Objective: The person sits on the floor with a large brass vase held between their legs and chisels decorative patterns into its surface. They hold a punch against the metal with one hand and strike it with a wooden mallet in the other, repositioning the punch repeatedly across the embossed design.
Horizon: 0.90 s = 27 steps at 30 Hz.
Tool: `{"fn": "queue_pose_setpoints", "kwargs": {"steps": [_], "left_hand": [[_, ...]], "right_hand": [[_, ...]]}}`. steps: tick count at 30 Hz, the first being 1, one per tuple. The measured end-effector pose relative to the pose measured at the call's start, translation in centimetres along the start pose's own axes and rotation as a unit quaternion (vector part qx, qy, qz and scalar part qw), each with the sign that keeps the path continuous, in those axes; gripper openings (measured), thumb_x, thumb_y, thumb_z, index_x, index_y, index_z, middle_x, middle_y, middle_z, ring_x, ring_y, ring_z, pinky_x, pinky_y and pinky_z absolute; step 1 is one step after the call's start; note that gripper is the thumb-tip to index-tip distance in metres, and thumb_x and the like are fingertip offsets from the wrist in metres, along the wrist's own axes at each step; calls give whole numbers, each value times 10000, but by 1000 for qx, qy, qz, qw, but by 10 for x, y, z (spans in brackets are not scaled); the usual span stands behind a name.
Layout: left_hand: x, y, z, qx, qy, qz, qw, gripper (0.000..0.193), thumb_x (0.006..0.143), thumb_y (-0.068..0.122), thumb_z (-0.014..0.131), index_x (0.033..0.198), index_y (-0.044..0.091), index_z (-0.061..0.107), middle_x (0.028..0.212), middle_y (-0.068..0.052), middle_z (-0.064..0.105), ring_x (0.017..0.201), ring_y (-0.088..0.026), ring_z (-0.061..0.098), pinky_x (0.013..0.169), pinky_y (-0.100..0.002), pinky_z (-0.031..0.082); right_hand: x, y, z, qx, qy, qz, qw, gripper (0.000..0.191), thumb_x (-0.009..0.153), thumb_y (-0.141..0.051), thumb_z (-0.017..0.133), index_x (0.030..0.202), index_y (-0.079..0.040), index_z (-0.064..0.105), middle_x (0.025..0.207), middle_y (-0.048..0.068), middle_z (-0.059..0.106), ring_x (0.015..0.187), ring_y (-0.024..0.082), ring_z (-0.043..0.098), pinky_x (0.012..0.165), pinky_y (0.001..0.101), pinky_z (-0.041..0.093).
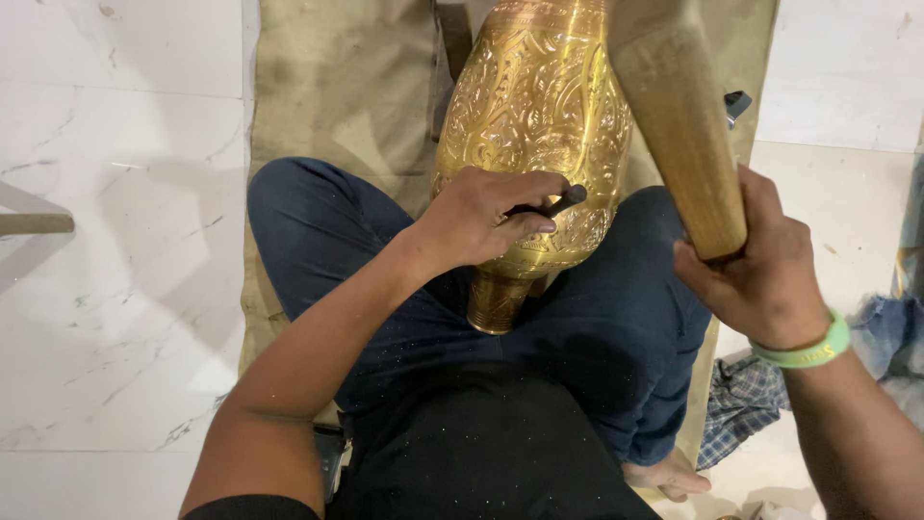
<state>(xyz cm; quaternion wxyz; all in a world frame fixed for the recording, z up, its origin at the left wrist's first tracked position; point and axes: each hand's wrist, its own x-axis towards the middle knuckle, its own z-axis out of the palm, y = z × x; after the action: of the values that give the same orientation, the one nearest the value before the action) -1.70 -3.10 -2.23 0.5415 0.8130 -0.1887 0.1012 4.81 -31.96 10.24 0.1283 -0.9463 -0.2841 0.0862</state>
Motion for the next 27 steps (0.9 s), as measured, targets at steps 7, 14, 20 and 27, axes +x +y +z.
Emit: {"fn": "queue_pose_setpoints", "kwargs": {"steps": [7, 14, 20, 27], "left_hand": [[0, -4, 0, -22, 10, 15, 1000, 440, 910, 199, 824, 1303, 127, 641, 1074, -66, 768, 932, -202, 790, 749, -311, 620], [0, 1, 2, -48, 25, -5, 999, 440, 921, 167, 803, 1326, 129, 636, 1097, -78, 771, 949, -190, 797, 774, -300, 634], [0, 2, 1, -25, 16, -27, 999, 409, 898, 174, 845, 1263, 131, 666, 989, -74, 784, 848, -189, 779, 705, -306, 597], [-2, 2, 1, -41, 18, -15, 999, 411, 903, 161, 832, 1280, 123, 669, 1020, -72, 781, 886, -178, 785, 727, -303, 612]], "right_hand": [[-4, -22, -6, 50, 58, -46, 996, 683, 769, -89, 797, 1391, -76, 516, 1008, 209, 699, 874, 357, 714, 735, 416, 579], [-3, -20, -8, 132, 44, 23, 990, 655, 806, -109, 776, 1413, -134, 530, 893, 121, 708, 796, 305, 716, 737, 390, 576], [-1, -11, -8, -28, 16, -26, 999, 701, 794, -81, 788, 1455, -148, 566, 978, 148, 734, 841, 330, 736, 749, 417, 594], [-2, -15, -9, -37, -11, -14, 999, 705, 757, -89, 789, 1428, -138, 577, 966, 160, 746, 820, 315, 755, 744, 425, 603]]}}
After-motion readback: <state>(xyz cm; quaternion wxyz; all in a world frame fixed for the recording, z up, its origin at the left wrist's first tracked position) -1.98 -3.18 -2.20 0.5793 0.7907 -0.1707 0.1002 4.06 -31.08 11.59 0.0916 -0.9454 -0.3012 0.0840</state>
